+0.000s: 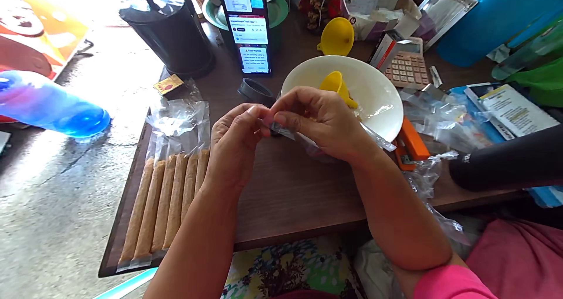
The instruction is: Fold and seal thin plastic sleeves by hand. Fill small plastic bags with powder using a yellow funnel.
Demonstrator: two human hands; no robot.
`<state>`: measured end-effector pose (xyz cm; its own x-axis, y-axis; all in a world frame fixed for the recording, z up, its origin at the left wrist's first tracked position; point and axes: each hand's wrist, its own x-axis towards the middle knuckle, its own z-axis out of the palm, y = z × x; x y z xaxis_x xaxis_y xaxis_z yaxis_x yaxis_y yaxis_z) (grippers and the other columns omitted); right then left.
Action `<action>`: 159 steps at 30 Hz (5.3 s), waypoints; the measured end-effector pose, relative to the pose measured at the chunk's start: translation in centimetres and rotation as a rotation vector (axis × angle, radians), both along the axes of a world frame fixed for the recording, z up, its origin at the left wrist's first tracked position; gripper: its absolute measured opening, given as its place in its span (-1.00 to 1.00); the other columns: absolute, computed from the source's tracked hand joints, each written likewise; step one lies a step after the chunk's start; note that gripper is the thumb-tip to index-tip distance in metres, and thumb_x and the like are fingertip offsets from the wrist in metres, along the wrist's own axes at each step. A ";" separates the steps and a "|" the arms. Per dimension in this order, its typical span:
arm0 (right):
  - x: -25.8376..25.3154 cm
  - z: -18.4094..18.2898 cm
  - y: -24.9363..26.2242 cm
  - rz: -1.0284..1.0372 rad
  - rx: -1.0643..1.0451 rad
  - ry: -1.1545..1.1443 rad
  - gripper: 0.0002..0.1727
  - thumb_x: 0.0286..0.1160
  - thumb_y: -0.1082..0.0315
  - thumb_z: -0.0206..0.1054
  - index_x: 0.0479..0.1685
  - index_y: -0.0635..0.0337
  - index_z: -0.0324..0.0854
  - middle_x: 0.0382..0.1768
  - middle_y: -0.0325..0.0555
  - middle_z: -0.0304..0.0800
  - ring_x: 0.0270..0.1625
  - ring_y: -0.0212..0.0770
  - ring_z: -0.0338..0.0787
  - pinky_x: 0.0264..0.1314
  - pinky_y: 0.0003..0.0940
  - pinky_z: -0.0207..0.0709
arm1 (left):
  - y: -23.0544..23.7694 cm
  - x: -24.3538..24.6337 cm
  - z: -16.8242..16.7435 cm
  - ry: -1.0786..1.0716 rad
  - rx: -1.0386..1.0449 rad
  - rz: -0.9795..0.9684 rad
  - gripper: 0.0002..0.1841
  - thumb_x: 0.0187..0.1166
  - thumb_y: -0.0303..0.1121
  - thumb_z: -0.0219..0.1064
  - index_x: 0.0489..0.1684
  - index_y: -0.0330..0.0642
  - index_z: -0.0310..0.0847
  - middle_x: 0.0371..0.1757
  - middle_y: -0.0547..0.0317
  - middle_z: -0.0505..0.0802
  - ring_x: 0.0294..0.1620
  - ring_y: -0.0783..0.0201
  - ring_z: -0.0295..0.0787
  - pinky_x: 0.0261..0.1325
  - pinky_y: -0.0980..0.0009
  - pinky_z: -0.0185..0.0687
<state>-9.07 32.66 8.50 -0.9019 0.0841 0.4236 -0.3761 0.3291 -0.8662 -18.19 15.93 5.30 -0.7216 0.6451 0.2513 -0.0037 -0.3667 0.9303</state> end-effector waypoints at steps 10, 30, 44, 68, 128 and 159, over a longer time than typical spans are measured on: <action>0.1 0.1 0.1 -0.032 0.010 -0.009 -0.84 0.53 0.44 0.43 -0.20 0.24 0.51 -0.38 -0.20 0.64 -0.39 -0.47 0.64 -0.32 -0.63 0.56 | -0.2 0.0 -0.1 -0.100 0.003 -0.091 -0.82 0.70 -0.28 0.29 -0.22 -0.03 0.82 -0.24 0.31 0.88 -0.23 0.49 0.78 -0.02 0.57 0.71; 0.3 0.5 -0.7 -0.088 -0.190 -0.177 -0.85 0.58 0.43 0.32 -0.15 0.28 0.80 0.27 -0.06 0.72 0.19 -0.42 0.72 0.11 -0.57 0.63 | 0.3 0.6 0.2 0.234 -0.018 0.157 -0.90 0.57 -0.41 0.46 -0.09 0.02 0.73 -0.19 0.49 0.84 -0.26 0.59 0.75 -0.10 0.68 0.70; 0.3 0.5 -0.4 -0.045 -0.279 -0.198 -0.79 0.64 0.40 0.29 -0.16 0.30 0.83 0.21 -0.09 0.78 0.24 -0.40 0.73 0.28 -0.49 0.62 | 0.1 0.6 0.2 0.234 -0.026 0.176 -0.85 0.51 -0.43 0.50 -0.07 0.00 0.73 -0.18 0.46 0.84 -0.27 0.57 0.76 -0.11 0.66 0.72; 0.3 0.4 -0.2 0.031 -0.323 -0.195 -0.82 0.60 0.44 0.31 -0.25 0.30 0.82 0.17 -0.09 0.78 0.21 -0.41 0.73 0.25 -0.52 0.62 | -0.1 0.0 0.2 -0.053 0.046 -0.088 -0.84 0.57 -0.33 0.46 0.03 0.00 0.76 -0.11 0.34 0.87 -0.17 0.50 0.79 0.00 0.58 0.74; 0.2 0.4 -0.3 -0.096 -0.122 -0.163 -0.91 0.50 0.36 0.47 -0.28 0.19 0.76 0.10 -0.14 0.79 0.03 -0.42 0.74 -0.05 -0.58 0.61 | -0.3 -0.2 -0.3 -0.082 0.023 -0.087 -0.83 0.64 -0.25 0.35 -0.33 0.00 0.82 -0.29 0.36 0.84 -0.23 0.49 0.75 -0.04 0.58 0.69; 0.4 0.6 -0.4 -0.058 -0.161 -0.187 -0.89 0.52 0.36 0.47 -0.22 0.23 0.76 0.08 -0.13 0.80 -0.05 -0.45 0.77 -0.07 -0.59 0.66 | -0.3 -0.2 -0.3 -0.131 0.056 -0.144 -0.83 0.61 -0.21 0.39 -0.37 0.02 0.81 -0.34 0.36 0.82 -0.26 0.48 0.75 -0.05 0.58 0.68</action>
<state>-8.66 32.30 9.12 -0.9553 0.1904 0.2263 -0.1886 0.1974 -0.9620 -18.41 15.64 5.05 -0.6515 0.7320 0.1994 -0.1797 -0.4043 0.8968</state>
